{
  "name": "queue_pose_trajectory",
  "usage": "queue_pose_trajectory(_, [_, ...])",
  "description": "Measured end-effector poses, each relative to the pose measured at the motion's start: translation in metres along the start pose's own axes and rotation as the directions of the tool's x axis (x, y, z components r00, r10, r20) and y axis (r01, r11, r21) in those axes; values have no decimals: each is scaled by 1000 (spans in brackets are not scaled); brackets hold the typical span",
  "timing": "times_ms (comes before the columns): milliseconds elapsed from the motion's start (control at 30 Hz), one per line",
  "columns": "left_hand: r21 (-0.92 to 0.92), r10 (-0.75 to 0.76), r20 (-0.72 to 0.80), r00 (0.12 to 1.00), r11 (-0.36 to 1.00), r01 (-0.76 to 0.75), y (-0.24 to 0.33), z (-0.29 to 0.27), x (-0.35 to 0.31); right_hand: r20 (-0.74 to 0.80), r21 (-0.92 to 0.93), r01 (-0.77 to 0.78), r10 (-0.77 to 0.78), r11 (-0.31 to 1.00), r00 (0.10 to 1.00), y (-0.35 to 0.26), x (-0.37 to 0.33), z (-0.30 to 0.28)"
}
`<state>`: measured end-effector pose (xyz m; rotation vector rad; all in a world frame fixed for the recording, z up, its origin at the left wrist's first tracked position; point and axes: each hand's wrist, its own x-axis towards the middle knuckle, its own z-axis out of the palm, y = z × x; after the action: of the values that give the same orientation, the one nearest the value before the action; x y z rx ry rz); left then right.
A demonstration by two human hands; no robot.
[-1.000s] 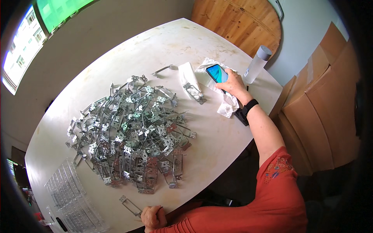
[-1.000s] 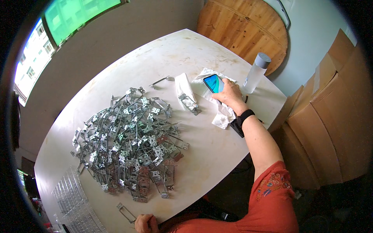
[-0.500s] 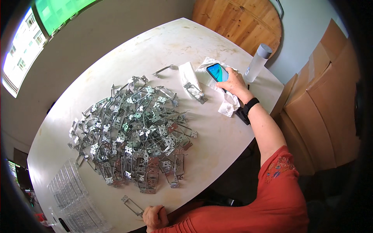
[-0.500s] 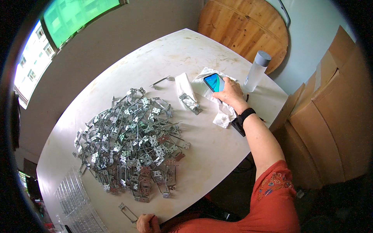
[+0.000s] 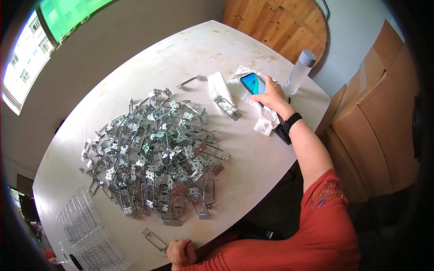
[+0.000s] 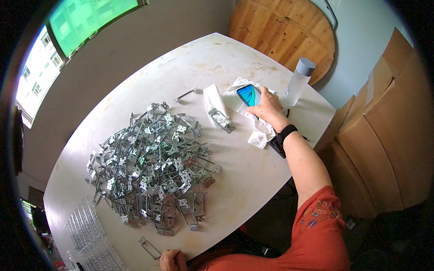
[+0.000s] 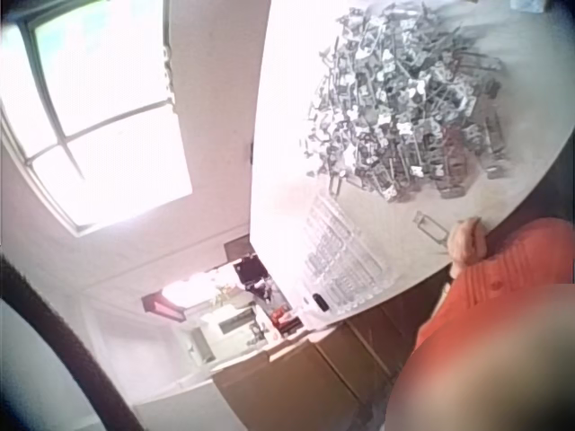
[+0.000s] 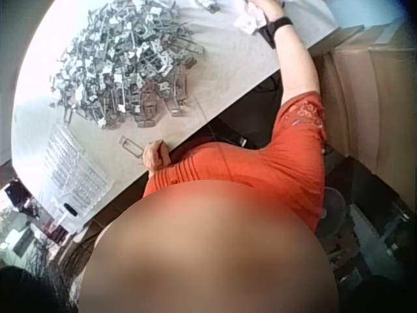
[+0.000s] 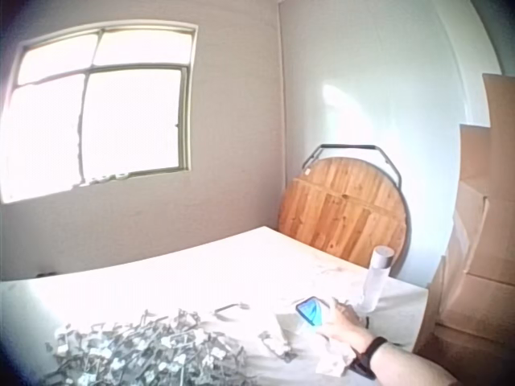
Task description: The person sits at a white table and assembles small electronic components, likely LED modules, by hand. They pick up individual parts from a large pile on the right, fit them together, and place the finished units into a clear plastic tray on the left. The process is repetitive, involving picking, aligning, and placing components one by one.
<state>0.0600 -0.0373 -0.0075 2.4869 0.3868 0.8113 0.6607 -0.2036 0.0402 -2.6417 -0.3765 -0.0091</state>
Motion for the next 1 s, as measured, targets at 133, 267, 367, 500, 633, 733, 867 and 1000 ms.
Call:
queue_pose_trajectory(133, [-6, 21, -4, 1000, 1000, -21, -2, 1, 0, -2, -15, -19, 19, 1000, 1000, 1, 1, 1])
queue_pose_trajectory(267, [27, -7, 49, 999, 1000, 6, -7, 1, -8, 6, -21, -43, 43, 999, 999, 1, 2, 2])
queue_pose_trajectory(367, [8, -30, 57, 998, 1000, 29, -4, 0, -6, -15, -24, -13, 12, 1000, 1000, 7, 4, 6])
queue_pose_trajectory(500, [-15, -18, 36, 999, 1000, 18, -4, -1, -4, -28, -26, 30, -31, 999, 999, 11, 4, 9])
queue_pose_trajectory(633, [-34, -4, 17, 1000, 999, 5, -3, 1, -2, 5, 2, 26, -26, 1000, 1000, 9, -1, 4])
queue_pose_trajectory(733, [-36, 12, 26, 1000, 999, -11, -4, 1, 1, 20, -31, -9, 9, 999, 1000, 8, -5, -1])
queue_pose_trajectory(867, [-25, 7, 17, 1000, 1000, -6, -3, 1, -3, 23, -37, 22, -22, 999, 999, 1, -3, 1])
queue_pose_trajectory(1000, [-23, 21, 26, 999, 1000, -20, -6, 2, 0, -2, -44, 77, -77, 996, 997, 18, -6, -2])
